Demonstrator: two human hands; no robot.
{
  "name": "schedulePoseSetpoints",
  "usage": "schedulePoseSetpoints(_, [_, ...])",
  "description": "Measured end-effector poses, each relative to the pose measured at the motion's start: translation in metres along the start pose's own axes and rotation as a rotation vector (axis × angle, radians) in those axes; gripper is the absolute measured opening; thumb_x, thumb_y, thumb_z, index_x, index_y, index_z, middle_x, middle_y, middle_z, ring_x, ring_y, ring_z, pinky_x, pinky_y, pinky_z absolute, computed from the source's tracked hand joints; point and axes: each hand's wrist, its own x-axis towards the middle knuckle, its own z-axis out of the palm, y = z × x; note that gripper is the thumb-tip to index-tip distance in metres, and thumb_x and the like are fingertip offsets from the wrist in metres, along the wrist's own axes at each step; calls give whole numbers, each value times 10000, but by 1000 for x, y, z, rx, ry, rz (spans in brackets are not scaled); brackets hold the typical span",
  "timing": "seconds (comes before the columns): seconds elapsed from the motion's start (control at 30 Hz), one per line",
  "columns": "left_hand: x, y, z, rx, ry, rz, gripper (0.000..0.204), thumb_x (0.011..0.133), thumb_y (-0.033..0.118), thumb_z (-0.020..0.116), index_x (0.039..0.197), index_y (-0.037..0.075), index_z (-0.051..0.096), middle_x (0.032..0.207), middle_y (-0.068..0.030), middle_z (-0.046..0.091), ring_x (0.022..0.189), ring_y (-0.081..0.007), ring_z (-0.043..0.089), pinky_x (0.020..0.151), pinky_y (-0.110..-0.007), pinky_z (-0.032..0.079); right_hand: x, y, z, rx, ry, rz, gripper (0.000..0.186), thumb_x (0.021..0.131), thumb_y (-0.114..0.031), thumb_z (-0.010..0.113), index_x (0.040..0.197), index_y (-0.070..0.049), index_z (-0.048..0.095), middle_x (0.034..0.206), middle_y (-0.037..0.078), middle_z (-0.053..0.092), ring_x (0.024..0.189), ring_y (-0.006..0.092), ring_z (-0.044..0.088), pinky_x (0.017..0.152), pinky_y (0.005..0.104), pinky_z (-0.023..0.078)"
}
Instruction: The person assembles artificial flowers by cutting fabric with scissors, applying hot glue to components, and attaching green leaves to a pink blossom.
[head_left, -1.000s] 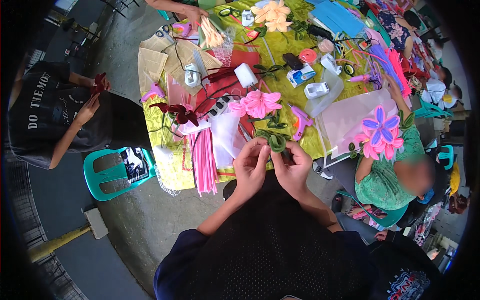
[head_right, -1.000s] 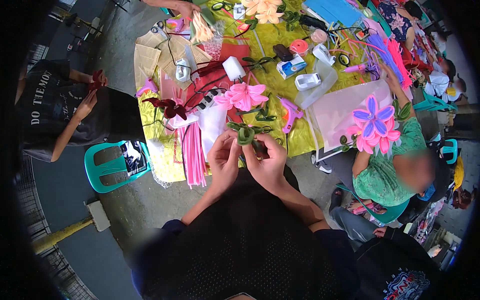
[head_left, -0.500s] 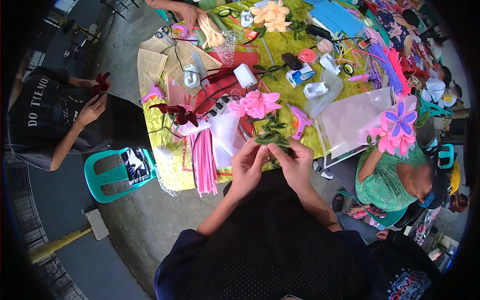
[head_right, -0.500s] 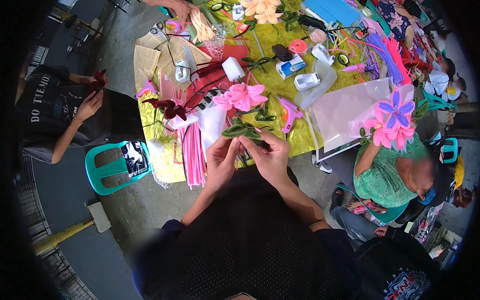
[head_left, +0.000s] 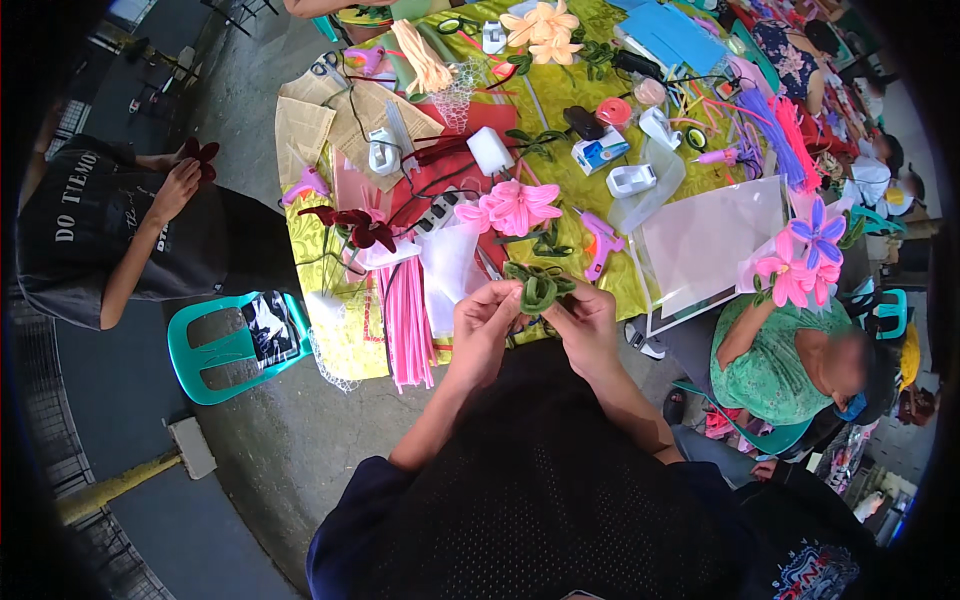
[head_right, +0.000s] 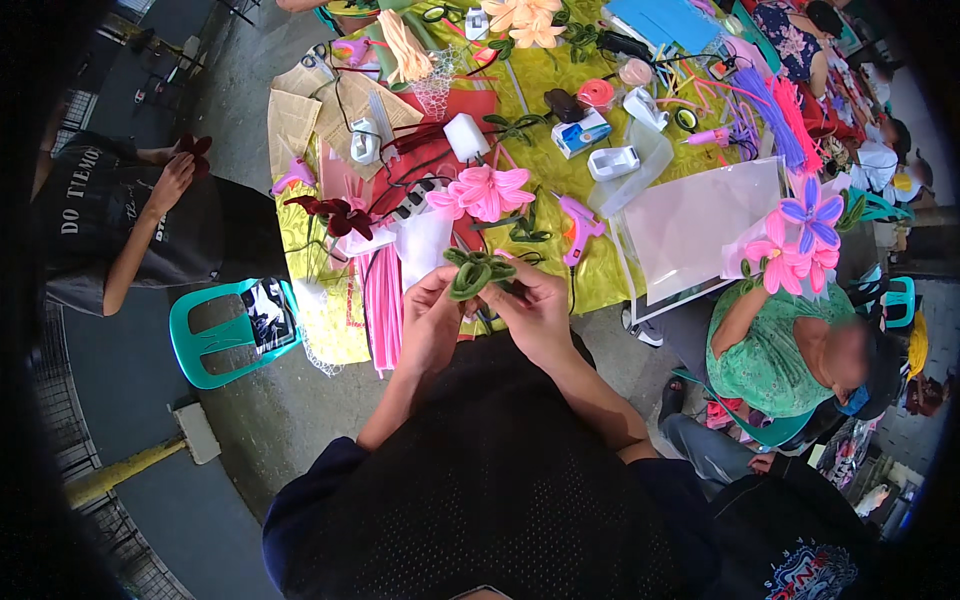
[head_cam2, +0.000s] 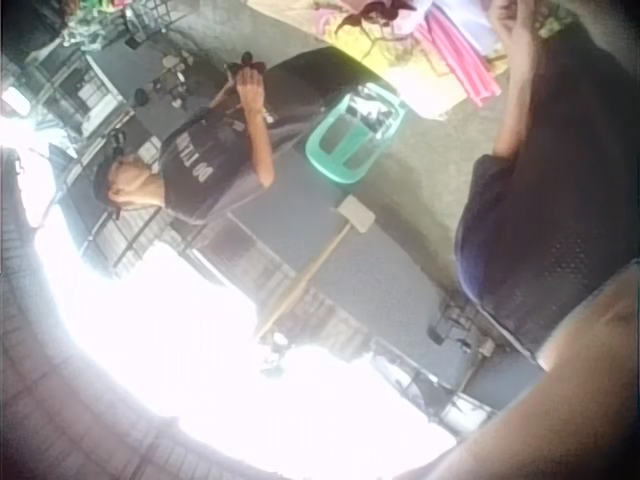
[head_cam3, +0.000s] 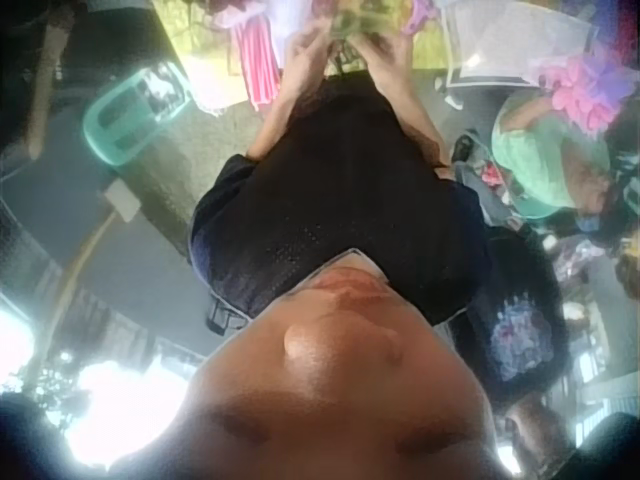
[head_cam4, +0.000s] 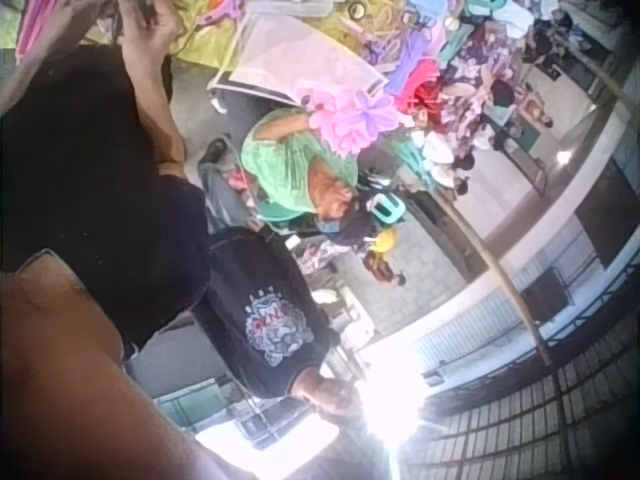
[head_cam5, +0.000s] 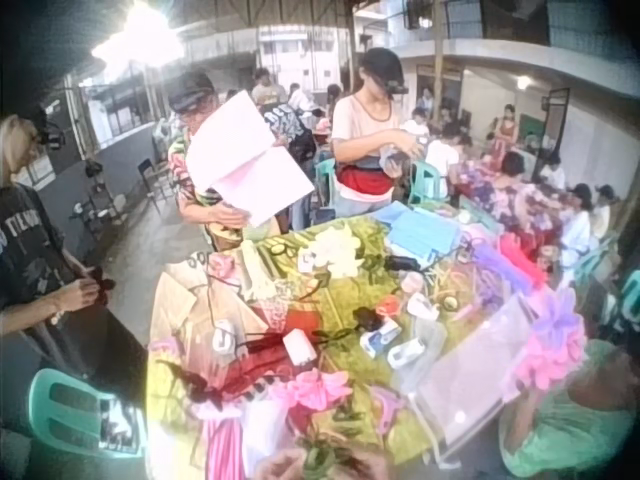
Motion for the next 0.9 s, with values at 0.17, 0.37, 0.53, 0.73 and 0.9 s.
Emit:
schedulePoseSetpoints(0.17, [-2,-2,12,145,143,53,163,853,-11,553,1009,-39,588,856,-46,623,741,-85,553,675,-217,437,1,-1,0,-106,51,-166,104,774,42,642,876,24,636,705,7,552,635,36,475,879,279,408])
schedulePoseSetpoints(0.37, [-6,0,18,444,128,311,170,831,-40,558,988,-36,622,996,-90,592,921,-113,529,776,-226,420,-1,2,-2,-237,37,-260,88,762,70,635,822,5,635,743,-1,540,646,37,445,558,187,337])
schedulePoseSetpoints(0.53, [-11,12,13,520,76,246,183,822,-44,574,995,-26,631,1000,-83,586,889,-102,506,771,-216,402,-1,-1,3,-342,51,-365,62,746,38,659,779,24,609,672,-7,524,571,27,403,469,189,292])
schedulePoseSetpoints(0.73, [-15,24,16,277,135,106,196,835,-32,569,1025,-46,615,947,-87,639,840,-111,578,779,-249,456,-2,-10,13,-415,5,-347,75,730,68,643,749,8,600,681,1,534,561,23,419,444,176,262])
schedulePoseSetpoints(0.9, [-14,17,6,285,149,117,163,848,-20,555,994,-44,625,944,-65,626,818,-95,563,756,-225,435,3,-14,15,-485,4,-399,86,716,49,675,756,11,610,678,0,544,555,14,420,430,171,255])
